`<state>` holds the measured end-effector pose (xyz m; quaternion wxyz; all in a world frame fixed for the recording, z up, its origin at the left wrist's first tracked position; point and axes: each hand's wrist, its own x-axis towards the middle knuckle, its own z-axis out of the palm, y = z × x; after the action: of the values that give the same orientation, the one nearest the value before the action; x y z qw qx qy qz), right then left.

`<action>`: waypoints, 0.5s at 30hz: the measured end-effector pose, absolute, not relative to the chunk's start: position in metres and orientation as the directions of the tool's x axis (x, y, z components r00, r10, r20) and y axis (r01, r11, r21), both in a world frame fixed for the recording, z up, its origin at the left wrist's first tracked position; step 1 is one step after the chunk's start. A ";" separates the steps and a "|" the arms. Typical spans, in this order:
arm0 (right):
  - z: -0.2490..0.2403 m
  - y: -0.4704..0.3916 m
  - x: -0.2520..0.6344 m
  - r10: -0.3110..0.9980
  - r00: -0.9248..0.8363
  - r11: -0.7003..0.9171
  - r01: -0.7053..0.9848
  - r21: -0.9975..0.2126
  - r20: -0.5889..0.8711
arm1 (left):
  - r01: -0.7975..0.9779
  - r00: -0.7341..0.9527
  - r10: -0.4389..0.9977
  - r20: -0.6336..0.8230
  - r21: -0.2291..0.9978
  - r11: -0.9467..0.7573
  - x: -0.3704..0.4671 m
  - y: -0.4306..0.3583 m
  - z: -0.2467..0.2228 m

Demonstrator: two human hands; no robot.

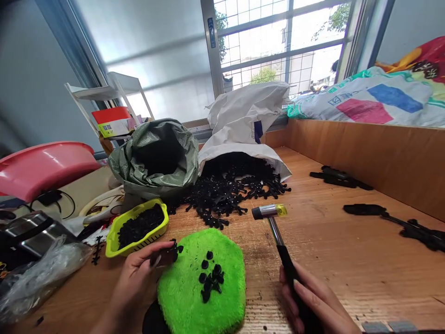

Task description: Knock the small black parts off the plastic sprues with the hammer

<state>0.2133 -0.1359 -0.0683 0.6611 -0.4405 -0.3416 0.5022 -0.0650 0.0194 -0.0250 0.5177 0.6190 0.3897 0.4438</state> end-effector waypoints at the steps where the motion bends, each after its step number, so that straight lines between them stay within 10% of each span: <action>1: -0.068 -0.136 0.213 0.964 0.266 0.105 -0.358 -0.928 0.007 | -0.055 0.313 0.945 0.092 0.995 -0.078 -0.064 0.019 -0.024; 9: -0.067 -0.136 0.212 0.963 0.269 0.121 -0.361 -0.925 0.021 | -0.011 0.591 0.787 -0.177 0.974 0.227 -0.057 0.016 -0.010; 15: -0.066 -0.136 0.213 0.965 0.260 0.126 -0.317 -0.940 0.042 | -0.059 0.410 0.895 -0.176 0.974 0.218 -0.051 0.024 -0.011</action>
<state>0.2129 -0.1361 -0.0660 0.6567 -0.4459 -0.3630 0.4880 -0.0512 0.0244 -0.0112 0.6654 0.5123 0.4080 0.3582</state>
